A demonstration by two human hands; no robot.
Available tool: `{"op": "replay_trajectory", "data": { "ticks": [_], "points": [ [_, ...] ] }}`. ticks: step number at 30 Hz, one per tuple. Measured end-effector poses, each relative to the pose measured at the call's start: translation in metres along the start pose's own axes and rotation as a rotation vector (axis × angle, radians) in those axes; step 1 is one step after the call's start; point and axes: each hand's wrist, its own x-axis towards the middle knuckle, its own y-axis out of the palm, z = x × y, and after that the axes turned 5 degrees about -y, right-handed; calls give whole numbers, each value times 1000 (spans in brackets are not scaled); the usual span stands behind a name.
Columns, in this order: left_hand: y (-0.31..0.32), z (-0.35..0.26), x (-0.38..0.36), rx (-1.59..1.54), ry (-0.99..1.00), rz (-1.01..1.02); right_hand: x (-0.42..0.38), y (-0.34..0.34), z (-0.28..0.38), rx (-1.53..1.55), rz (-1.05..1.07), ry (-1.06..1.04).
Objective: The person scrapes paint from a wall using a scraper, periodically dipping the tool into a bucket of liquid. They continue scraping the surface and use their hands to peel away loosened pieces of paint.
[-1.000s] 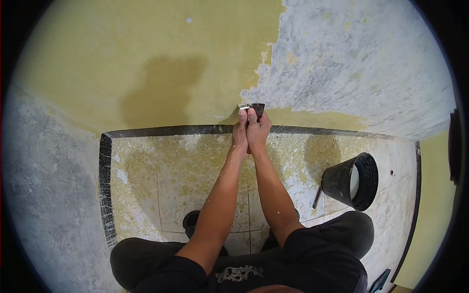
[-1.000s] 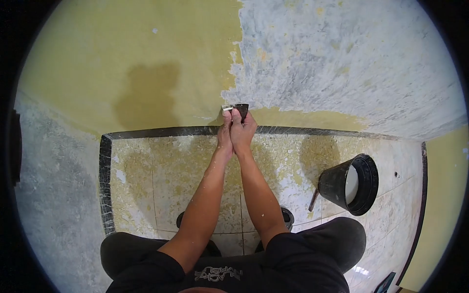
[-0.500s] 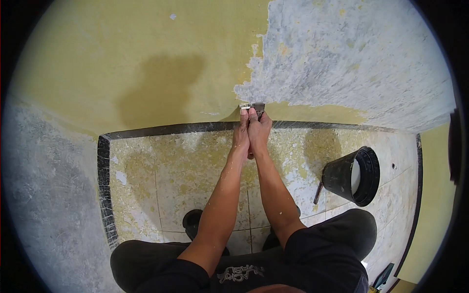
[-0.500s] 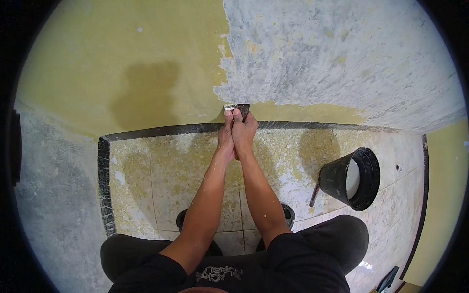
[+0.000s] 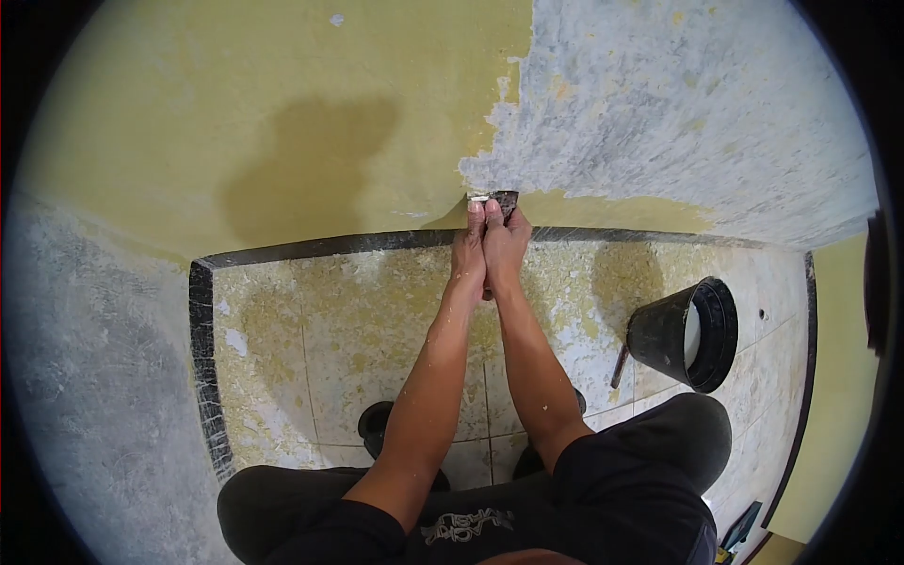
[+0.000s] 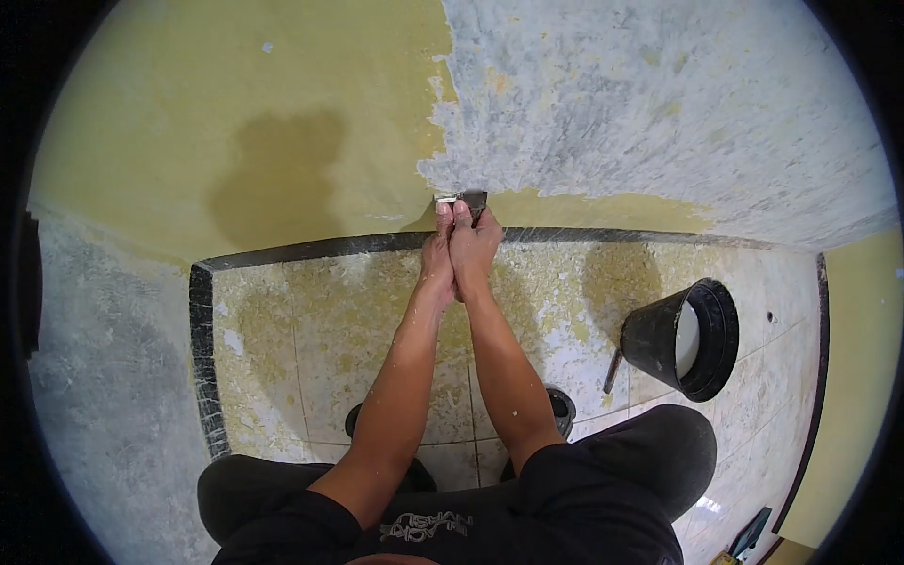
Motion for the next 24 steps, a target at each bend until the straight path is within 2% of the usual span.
{"op": "replay_trajectory", "data": {
  "ticks": [1,3,4,6,10,12,16,24],
  "points": [
    [4,-4,0,-11,4,1,4,1,8,-5,8,-6],
    [10,-5,-4,-144,96,49,9,-2,18,-157,98,-164],
    [10,-5,-3,-139,92,46,9,-1,16,-155,95,-159],
    [6,-9,-3,-104,178,18,7,7,10,53,81,-120],
    [-3,-4,0,-11,186,1,0,4,-3,21,59,-151],
    [-5,3,0,3,143,-56,-4,3,-14,14,43,-78],
    [-15,8,7,88,49,-27,-7,4,-13,21,25,-47],
    [-2,-3,-12,4,-11,-50,-4,1,-2,-73,37,17]
  ]
}}
